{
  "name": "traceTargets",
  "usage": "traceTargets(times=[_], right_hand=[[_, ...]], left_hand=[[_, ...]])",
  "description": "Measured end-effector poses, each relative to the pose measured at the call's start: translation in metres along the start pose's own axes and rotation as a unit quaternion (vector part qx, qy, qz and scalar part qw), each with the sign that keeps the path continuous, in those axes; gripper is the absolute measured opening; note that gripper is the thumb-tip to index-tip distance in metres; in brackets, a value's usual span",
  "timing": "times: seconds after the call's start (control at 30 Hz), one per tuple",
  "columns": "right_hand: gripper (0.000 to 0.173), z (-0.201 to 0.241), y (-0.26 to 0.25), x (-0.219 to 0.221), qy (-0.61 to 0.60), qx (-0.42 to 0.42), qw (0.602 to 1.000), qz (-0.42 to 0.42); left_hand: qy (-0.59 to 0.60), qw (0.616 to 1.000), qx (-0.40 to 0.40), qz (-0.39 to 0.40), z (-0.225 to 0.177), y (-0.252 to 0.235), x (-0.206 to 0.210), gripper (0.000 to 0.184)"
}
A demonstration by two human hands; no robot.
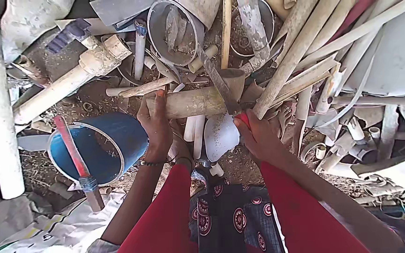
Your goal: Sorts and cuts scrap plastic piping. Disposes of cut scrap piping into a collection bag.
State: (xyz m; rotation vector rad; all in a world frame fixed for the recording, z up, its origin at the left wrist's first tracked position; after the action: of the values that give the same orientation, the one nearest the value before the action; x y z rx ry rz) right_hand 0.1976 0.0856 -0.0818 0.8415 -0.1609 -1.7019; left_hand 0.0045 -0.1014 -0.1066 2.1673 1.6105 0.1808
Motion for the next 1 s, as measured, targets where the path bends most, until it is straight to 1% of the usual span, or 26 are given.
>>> traceTargets(times=[0.03,0.1,0.13,0.17,0.23,0.27,0.3,0.37,0.47,0.53,0.57,0.67,0.7,0.77,0.87,0.9,1.0], right_hand=[[0.036,0.0,-0.002,-0.001,-0.05,0.018,0.998,0.043],[0.035,0.001,-0.007,-0.005,-0.149,0.06,0.976,0.146],[0.035,0.003,-0.008,-0.006,-0.164,0.064,0.97,0.17],[0.036,0.006,-0.009,-0.008,-0.137,0.048,0.977,0.154],[0.039,0.007,-0.009,-0.013,-0.028,-0.004,0.999,0.045],[0.04,0.005,-0.008,-0.013,0.013,-0.013,1.0,-0.002],[0.042,0.003,-0.007,-0.011,0.031,-0.016,0.999,-0.024],[0.039,0.005,-0.007,-0.004,0.015,-0.005,1.0,-0.011],[0.035,0.01,-0.015,-0.003,-0.076,0.034,0.993,0.083],[0.035,0.015,-0.019,-0.001,-0.11,0.031,0.984,0.137],[0.035,0.017,-0.02,-0.002,-0.102,0.02,0.985,0.136],[0.035,0.013,-0.017,-0.01,-0.065,0.0,0.997,0.037],[0.036,0.01,-0.015,-0.01,-0.063,0.007,0.998,0.024],[0.036,0.011,-0.009,0.0,-0.065,0.008,0.997,0.051],[0.036,0.019,-0.006,0.015,-0.033,-0.03,0.993,0.107],[0.035,0.019,-0.007,0.015,-0.035,-0.032,0.994,0.1],[0.036,0.011,-0.013,0.014,-0.111,-0.013,0.994,0.013]], left_hand=[[0.007,1.0,-0.007,-0.001,0.002,0.001,0.0,0.024],[0.018,1.0,-0.023,-0.011,0.004,0.001,0.002,0.023],[0.02,0.999,-0.024,-0.014,0.005,0.002,0.002,0.024],[0.02,1.0,-0.02,-0.012,0.003,0.001,0.001,0.024],[0.01,1.0,-0.005,-0.007,0.001,0.0,-0.001,0.027],[0.003,1.0,0.001,-0.001,-0.001,0.0,-0.001,0.028],[-0.004,1.0,0.008,0.002,-0.002,0.001,0.0,0.028],[-0.009,1.0,0.013,0.004,-0.002,0.001,0.001,0.027],[0.005,1.0,-0.006,0.007,0.003,-0.002,0.001,0.026],[0.009,1.0,-0.019,0.003,0.007,0.001,-0.001,0.026],[0.008,1.0,-0.025,-0.001,0.008,0.002,-0.001,0.026],[0.015,0.999,-0.039,-0.007,0.005,0.0,-0.001,0.028],[0.013,0.999,-0.043,-0.007,0.004,0.001,0.0,0.029],[0.011,0.999,-0.046,-0.006,0.001,0.006,0.0,0.029],[0.021,0.998,-0.062,-0.009,0.003,0.011,0.001,0.028],[0.024,0.997,-0.069,-0.01,0.005,0.011,0.001,0.029],[0.023,0.996,-0.082,-0.015,0.009,0.013,0.002,0.031]])
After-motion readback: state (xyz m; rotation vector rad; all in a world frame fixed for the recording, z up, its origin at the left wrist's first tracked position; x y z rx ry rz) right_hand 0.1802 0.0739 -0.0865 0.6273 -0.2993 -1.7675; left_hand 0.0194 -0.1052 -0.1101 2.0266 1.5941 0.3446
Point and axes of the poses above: each hand's wrist, its own y-axis away from the middle knuckle, its own x-axis out of the palm, z = x × y, the point moved 4 cm from there along -y, towards the middle knuckle, and after that the axes turned 1 degree about -x, right-handed, at the moved point
